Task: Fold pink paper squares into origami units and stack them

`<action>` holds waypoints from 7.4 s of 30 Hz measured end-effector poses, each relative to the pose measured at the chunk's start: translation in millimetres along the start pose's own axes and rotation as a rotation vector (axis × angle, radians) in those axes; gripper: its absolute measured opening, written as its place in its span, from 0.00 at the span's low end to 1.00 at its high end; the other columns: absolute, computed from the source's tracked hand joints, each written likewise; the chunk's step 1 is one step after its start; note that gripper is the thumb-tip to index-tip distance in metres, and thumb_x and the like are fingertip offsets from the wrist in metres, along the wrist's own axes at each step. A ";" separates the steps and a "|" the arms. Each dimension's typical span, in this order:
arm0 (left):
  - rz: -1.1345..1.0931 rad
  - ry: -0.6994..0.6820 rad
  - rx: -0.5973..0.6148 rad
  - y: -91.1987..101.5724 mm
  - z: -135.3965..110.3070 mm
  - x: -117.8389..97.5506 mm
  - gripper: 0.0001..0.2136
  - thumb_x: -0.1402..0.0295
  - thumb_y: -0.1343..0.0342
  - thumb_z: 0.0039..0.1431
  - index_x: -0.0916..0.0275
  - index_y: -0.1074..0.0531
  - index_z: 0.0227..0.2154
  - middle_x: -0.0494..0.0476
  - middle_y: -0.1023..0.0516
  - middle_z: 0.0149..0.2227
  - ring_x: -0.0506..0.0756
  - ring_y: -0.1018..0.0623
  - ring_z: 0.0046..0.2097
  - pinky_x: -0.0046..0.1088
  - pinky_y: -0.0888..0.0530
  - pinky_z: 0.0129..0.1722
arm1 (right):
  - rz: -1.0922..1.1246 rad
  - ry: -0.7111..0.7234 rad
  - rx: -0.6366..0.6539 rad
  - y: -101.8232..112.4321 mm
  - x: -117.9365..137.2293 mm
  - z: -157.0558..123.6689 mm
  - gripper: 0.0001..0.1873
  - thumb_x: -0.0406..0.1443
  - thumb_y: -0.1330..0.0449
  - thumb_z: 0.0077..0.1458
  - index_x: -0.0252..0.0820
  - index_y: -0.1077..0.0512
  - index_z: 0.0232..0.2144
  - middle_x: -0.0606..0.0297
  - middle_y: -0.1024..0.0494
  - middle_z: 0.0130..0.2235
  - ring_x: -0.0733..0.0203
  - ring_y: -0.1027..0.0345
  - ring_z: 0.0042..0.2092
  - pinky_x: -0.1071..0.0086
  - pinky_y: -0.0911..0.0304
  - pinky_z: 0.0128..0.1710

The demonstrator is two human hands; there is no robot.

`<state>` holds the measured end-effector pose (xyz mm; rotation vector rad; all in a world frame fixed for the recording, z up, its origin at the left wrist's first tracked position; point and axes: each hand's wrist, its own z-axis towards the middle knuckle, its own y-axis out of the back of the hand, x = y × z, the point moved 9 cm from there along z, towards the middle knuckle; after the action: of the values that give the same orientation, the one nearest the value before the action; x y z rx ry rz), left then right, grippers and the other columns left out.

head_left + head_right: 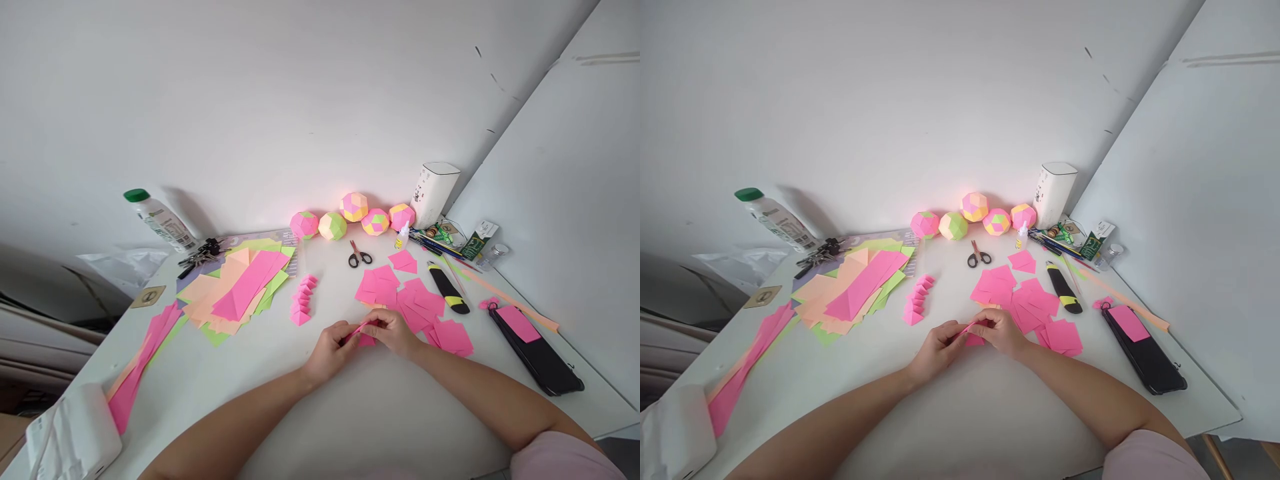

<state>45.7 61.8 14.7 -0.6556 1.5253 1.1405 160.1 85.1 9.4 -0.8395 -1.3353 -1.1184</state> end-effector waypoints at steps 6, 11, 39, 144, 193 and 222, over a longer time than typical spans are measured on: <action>0.013 -0.009 -0.004 0.6 0.7 -1.5 0.15 0.60 0.53 0.59 0.58 0.23 0.39 0.51 0.37 0.24 0.49 0.37 0.26 0.24 0.37 0.26 | -0.035 -0.015 0.005 0.2 -0.1 -0.2 0.10 0.42 0.37 0.48 0.40 0.25 0.27 0.64 0.25 0.27 0.63 0.32 0.29 0.70 0.36 0.27; -0.001 -0.006 0.001 0.0 0.7 -1.8 0.15 0.61 0.53 0.60 0.58 0.23 0.39 0.52 0.35 0.24 0.49 0.36 0.26 0.24 0.37 0.25 | -0.056 -0.022 0.009 0.2 0.2 -0.5 0.10 0.42 0.37 0.49 0.40 0.25 0.27 0.64 0.25 0.27 0.64 0.34 0.28 0.71 0.37 0.26; -0.532 0.263 -0.013 -0.8 6.5 22.2 0.20 0.60 0.38 0.45 0.65 0.32 0.39 0.48 0.30 0.24 0.44 0.34 0.19 0.21 0.33 0.16 | -0.145 0.007 -0.005 -2.5 8.9 -2.5 0.12 0.43 0.44 0.55 0.40 0.29 0.28 0.66 0.29 0.24 0.65 0.37 0.24 0.72 0.41 0.22; -0.620 0.230 -0.102 3.2 5.9 30.7 0.12 0.60 0.42 0.49 0.64 0.35 0.26 0.45 0.34 0.13 0.46 0.36 0.16 0.21 0.36 0.14 | -0.199 0.030 0.100 -10.8 15.9 -4.3 0.14 0.41 0.44 0.55 0.38 0.23 0.34 0.62 0.24 0.26 0.65 0.36 0.24 0.71 0.40 0.21; -0.654 0.159 -0.057 5.7 12.0 18.2 0.15 0.55 0.43 0.50 0.63 0.35 0.27 0.45 0.36 0.18 0.43 0.41 0.17 0.19 0.44 0.16 | -0.021 -0.147 0.084 -4.8 -1.9 -1.4 0.13 0.44 0.42 0.52 0.41 0.36 0.26 0.73 0.31 0.19 0.68 0.36 0.18 0.74 0.40 0.18; -0.712 0.001 -0.256 22.0 11.6 18.7 0.14 0.60 0.44 0.54 0.60 0.43 0.29 0.45 0.33 0.26 0.46 0.32 0.26 0.23 0.35 0.27 | 0.024 -0.042 0.083 -4.0 3.2 0.3 0.07 0.38 0.41 0.52 0.40 0.27 0.33 0.72 0.32 0.18 0.68 0.36 0.18 0.73 0.39 0.18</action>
<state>26.4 83.9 4.3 -1.2493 1.0070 0.7769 155.9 83.8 12.1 -0.8199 -1.3933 -1.0254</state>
